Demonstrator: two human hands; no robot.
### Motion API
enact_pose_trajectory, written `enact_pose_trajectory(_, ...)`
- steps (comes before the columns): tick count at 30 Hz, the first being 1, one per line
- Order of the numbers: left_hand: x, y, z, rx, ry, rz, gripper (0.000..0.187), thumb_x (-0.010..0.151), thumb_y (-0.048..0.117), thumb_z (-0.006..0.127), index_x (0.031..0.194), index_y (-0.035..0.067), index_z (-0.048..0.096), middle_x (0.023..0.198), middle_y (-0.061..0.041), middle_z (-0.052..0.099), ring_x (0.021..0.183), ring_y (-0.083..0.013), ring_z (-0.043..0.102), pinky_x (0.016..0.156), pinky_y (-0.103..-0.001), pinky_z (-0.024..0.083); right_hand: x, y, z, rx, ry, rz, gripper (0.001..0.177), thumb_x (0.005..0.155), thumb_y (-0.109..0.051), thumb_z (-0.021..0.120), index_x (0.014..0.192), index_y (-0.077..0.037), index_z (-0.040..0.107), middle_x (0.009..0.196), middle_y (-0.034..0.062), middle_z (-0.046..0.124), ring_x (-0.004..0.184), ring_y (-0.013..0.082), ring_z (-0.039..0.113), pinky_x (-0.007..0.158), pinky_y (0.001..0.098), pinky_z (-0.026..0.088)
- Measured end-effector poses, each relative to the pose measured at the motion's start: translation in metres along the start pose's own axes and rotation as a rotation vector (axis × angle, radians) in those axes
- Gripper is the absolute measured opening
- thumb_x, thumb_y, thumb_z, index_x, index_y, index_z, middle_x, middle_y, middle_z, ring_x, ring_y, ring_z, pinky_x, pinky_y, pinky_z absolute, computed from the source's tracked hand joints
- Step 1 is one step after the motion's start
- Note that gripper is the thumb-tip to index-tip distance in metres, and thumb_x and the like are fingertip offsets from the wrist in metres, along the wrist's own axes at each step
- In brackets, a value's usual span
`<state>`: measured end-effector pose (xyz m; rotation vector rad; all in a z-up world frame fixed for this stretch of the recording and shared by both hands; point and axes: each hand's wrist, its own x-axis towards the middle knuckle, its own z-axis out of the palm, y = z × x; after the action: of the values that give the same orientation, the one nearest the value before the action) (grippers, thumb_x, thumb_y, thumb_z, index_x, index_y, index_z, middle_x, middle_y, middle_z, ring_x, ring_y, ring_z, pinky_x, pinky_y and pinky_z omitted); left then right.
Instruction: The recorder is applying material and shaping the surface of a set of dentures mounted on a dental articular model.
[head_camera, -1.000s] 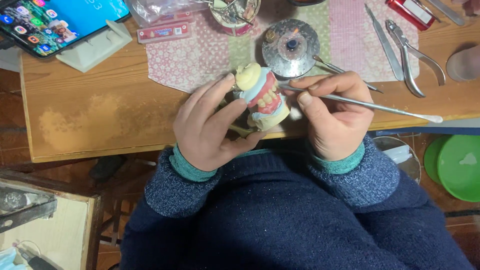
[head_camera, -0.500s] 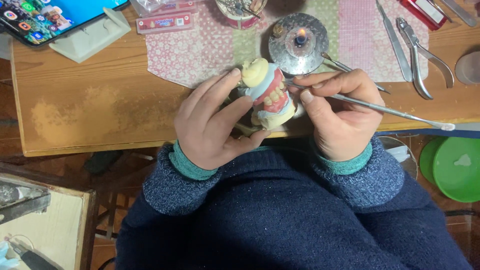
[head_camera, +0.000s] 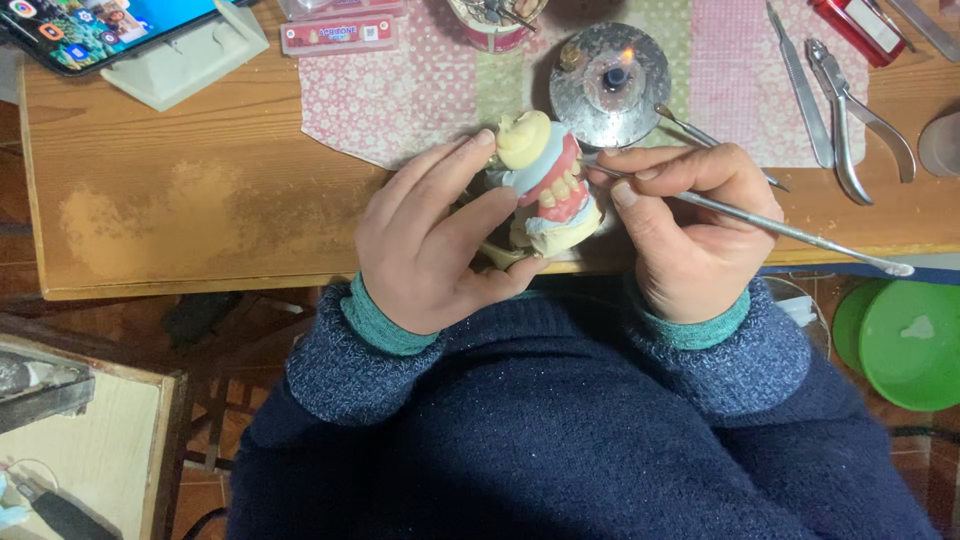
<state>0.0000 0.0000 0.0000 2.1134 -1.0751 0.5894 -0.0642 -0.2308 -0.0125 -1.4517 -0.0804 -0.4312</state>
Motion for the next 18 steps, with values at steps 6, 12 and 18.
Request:
enact_pose_trajectory(6, 0.000, 0.000, 0.000, -0.001, -0.004, -0.008, 0.054, 0.085, 0.033, 0.093, 0.122, 0.007, 0.064, 0.141, -0.018, 0.058, 0.129, -0.0367, 0.063, 0.109, -0.047, 0.057, 0.000, 0.000, 0.000, -0.014, -0.009, -0.012, 0.017, 0.108, 0.014, 0.064, 0.105, 0.003, 0.051, 0.117, 0.0265, 0.071, 0.105, 0.0253, 0.074, 0.103, 0.0381, 0.061)
enact_pose_trajectory(12, -0.001, 0.000, 0.001, 0.008, -0.004, -0.009, 0.053, 0.085, 0.035, 0.092, 0.120, 0.006, 0.065, 0.142, -0.018, 0.058, 0.129, -0.0364, 0.063, 0.108, -0.047, 0.057, 0.002, -0.004, 0.001, -0.062, -0.025, -0.029, 0.018, 0.108, 0.014, 0.065, 0.104, 0.003, 0.051, 0.116, 0.0262, 0.072, 0.109, 0.0261, 0.074, 0.105, 0.0386, 0.061)
enact_pose_trajectory(18, -0.002, -0.002, 0.002, 0.012, -0.006, -0.003, 0.052, 0.086, 0.037, 0.091, 0.120, 0.006, 0.065, 0.142, -0.018, 0.058, 0.129, -0.0358, 0.063, 0.108, -0.046, 0.057, 0.008, -0.013, 0.001, -0.118, -0.041, -0.019, 0.017, 0.099, 0.012, 0.065, 0.099, 0.001, 0.052, 0.112, 0.0239, 0.071, 0.104, 0.0253, 0.072, 0.100, 0.0370, 0.060)
